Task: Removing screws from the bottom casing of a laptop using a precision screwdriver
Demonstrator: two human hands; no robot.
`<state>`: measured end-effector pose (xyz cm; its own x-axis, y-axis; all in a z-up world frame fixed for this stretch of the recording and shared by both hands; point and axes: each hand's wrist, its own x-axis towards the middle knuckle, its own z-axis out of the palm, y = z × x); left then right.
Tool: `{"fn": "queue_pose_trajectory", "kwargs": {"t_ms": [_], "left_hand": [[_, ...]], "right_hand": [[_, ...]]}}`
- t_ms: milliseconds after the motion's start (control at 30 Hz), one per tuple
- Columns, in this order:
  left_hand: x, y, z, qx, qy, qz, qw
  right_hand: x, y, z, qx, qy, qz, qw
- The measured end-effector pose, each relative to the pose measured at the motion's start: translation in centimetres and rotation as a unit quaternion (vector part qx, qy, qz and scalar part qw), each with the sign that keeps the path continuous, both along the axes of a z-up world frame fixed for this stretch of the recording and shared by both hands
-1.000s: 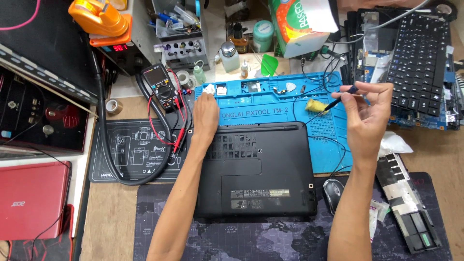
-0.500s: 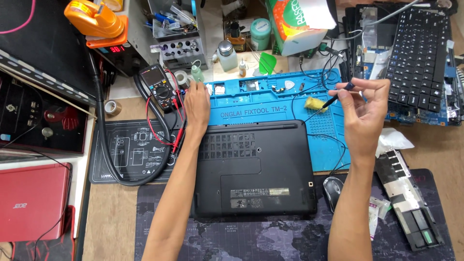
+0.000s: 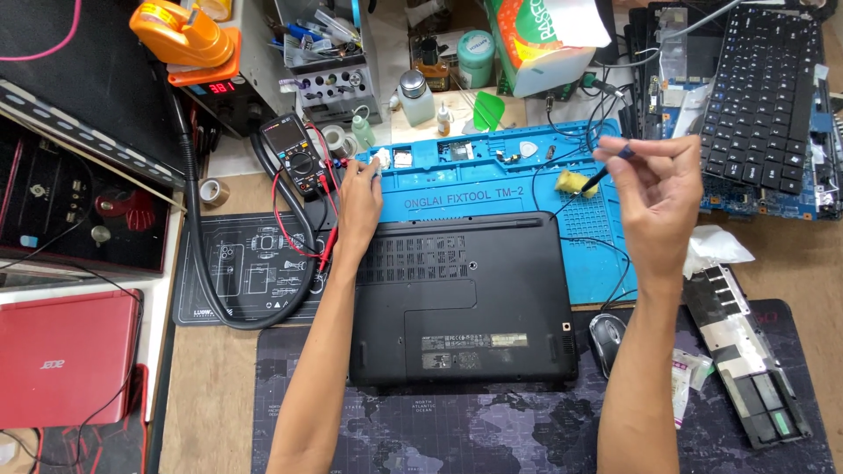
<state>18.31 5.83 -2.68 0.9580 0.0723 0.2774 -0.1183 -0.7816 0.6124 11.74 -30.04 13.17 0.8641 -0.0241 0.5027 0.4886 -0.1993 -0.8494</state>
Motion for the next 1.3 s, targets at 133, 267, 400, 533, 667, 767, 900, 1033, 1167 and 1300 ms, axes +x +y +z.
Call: {"fn": "queue_pose_trajectory", "kwargs": {"t_ms": [133,267,400,533,667,767,900,1033,1167,1300], "left_hand": [[-0.8,0.4,0.2,-0.014,0.01,0.005,1.0],[-3.1,-2.1,1.9,-0.066,-0.003,0.023,0.998],[-6.7,-7.4,2.6,-0.116,0.022,-0.01,0.993],[-8.7,-10.1,1.2,-0.033,-0.005,-0.081,0.996],[-9.4,-10.3,1.5,0.007,0.013,-0.098,0.995],[-9.2,-10.0,1.4,0.006,0.009,-0.099,0.995],[-9.2,-10.0,1.1,0.007,0.002,-0.098,0.995],[-9.3,-9.9,1.1,-0.002,-0.012,-0.097,0.995],[-9.2,-9.8,0.7,-0.008,-0.04,-0.115,0.993],[-9.3,-9.9,0.8,-0.012,-0.04,-0.112,0.993]], "right_hand": [[0.1,-0.1,-0.9,-0.028,0.019,-0.056,0.998],[-0.3,0.7,0.2,-0.014,0.007,0.003,1.0],[0.9,0.1,-2.1,-0.049,-0.038,-0.025,0.998],[-0.1,1.3,0.2,-0.067,-0.015,0.01,0.998],[0.5,0.4,-1.5,-0.069,-0.048,-0.013,0.996],[0.1,1.0,-0.4,-0.058,-0.038,-0.009,0.998],[0.5,0.5,-1.0,-0.079,-0.061,-0.023,0.995],[0.4,0.4,-1.1,-0.071,-0.041,-0.024,0.996],[-0.4,1.3,-0.3,-0.049,-0.003,-0.01,0.999],[-0.3,1.1,-0.3,-0.025,0.018,-0.001,1.0]]}}
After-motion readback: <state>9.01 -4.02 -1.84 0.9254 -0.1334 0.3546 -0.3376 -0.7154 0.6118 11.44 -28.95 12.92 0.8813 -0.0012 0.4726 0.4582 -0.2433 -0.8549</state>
